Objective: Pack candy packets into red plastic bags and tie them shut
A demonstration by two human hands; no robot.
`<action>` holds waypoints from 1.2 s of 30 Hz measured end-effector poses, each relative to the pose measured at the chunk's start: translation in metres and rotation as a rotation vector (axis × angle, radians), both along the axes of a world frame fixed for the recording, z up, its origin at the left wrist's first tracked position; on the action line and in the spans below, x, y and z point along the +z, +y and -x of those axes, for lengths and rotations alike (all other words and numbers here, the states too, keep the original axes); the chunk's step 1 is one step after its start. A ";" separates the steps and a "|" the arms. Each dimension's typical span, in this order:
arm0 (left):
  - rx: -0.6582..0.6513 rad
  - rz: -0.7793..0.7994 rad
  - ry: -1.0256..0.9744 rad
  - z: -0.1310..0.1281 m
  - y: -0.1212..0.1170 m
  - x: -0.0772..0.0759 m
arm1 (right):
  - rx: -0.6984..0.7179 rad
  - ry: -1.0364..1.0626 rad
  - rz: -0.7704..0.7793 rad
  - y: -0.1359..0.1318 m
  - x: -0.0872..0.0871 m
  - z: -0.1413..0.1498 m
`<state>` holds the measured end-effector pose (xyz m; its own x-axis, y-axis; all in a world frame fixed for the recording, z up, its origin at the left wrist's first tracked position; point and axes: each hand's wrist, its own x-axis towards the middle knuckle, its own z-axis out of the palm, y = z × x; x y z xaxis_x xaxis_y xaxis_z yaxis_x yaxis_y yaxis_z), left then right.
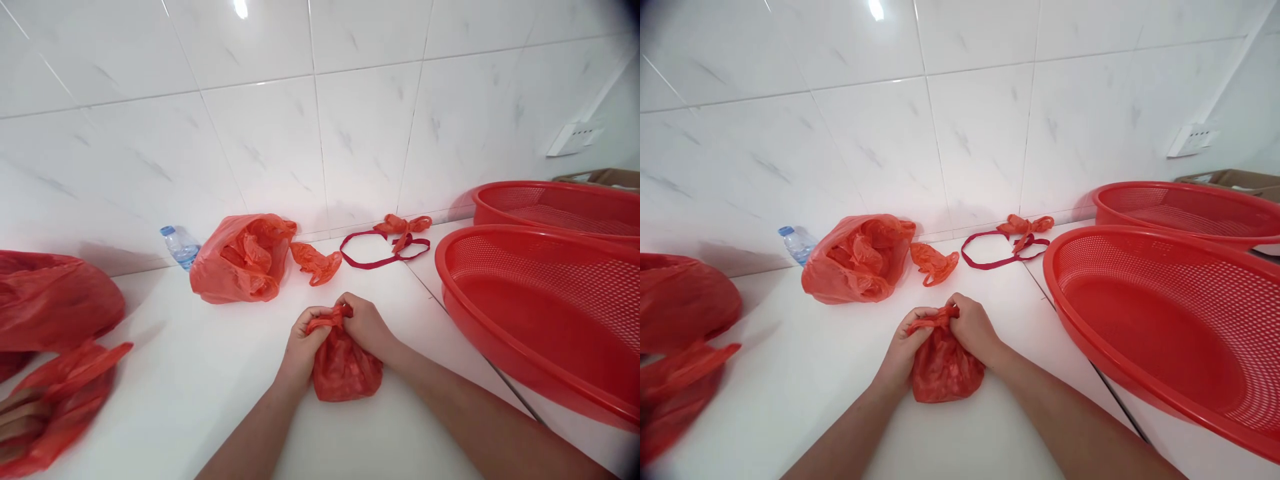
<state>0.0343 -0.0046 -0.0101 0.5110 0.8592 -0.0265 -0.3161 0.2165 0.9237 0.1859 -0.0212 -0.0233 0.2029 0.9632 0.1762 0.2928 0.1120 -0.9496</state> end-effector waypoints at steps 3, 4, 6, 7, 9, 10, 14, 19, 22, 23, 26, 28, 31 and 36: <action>-0.022 -0.119 0.044 -0.001 -0.001 0.000 | -0.022 0.002 -0.005 0.001 -0.003 -0.002; -0.013 -0.158 0.057 -0.001 -0.001 0.000 | -0.007 0.012 -0.015 0.002 -0.003 -0.003; 0.015 -0.230 0.103 -0.002 -0.001 -0.001 | 0.036 0.035 -0.037 0.002 -0.002 -0.006; 0.031 -0.265 0.141 -0.002 -0.002 -0.001 | 0.067 0.048 -0.040 0.003 -0.001 -0.008; 0.067 -0.334 0.225 -0.004 -0.002 -0.001 | 0.135 0.089 -0.006 0.004 0.002 -0.014; 0.081 -0.357 0.258 -0.004 -0.003 -0.001 | 0.166 0.121 0.027 0.005 0.004 -0.018; 0.130 -0.384 0.282 -0.007 -0.005 0.000 | 0.300 0.409 0.146 0.006 0.009 -0.035; 0.190 -0.490 0.351 -0.004 -0.005 -0.003 | 0.265 0.737 0.178 0.009 0.010 -0.043; 0.263 -0.751 0.408 -0.002 -0.008 -0.001 | 0.151 0.704 0.122 0.014 0.006 -0.042; 0.279 -0.887 0.414 -0.001 -0.011 0.001 | 0.101 0.645 0.081 0.016 0.005 -0.041; 0.244 -1.322 0.408 -0.003 -0.028 0.009 | -0.045 0.424 -0.019 0.022 0.000 -0.042; 0.155 -1.512 0.388 -0.006 -0.045 0.015 | -0.107 0.313 -0.045 0.024 -0.002 -0.044; 0.014 -1.641 0.302 -0.012 -0.068 0.018 | -0.154 0.213 -0.036 0.025 -0.003 -0.046; 0.009 -1.690 0.282 -0.015 -0.080 0.015 | -0.097 0.060 -0.002 0.022 -0.002 -0.045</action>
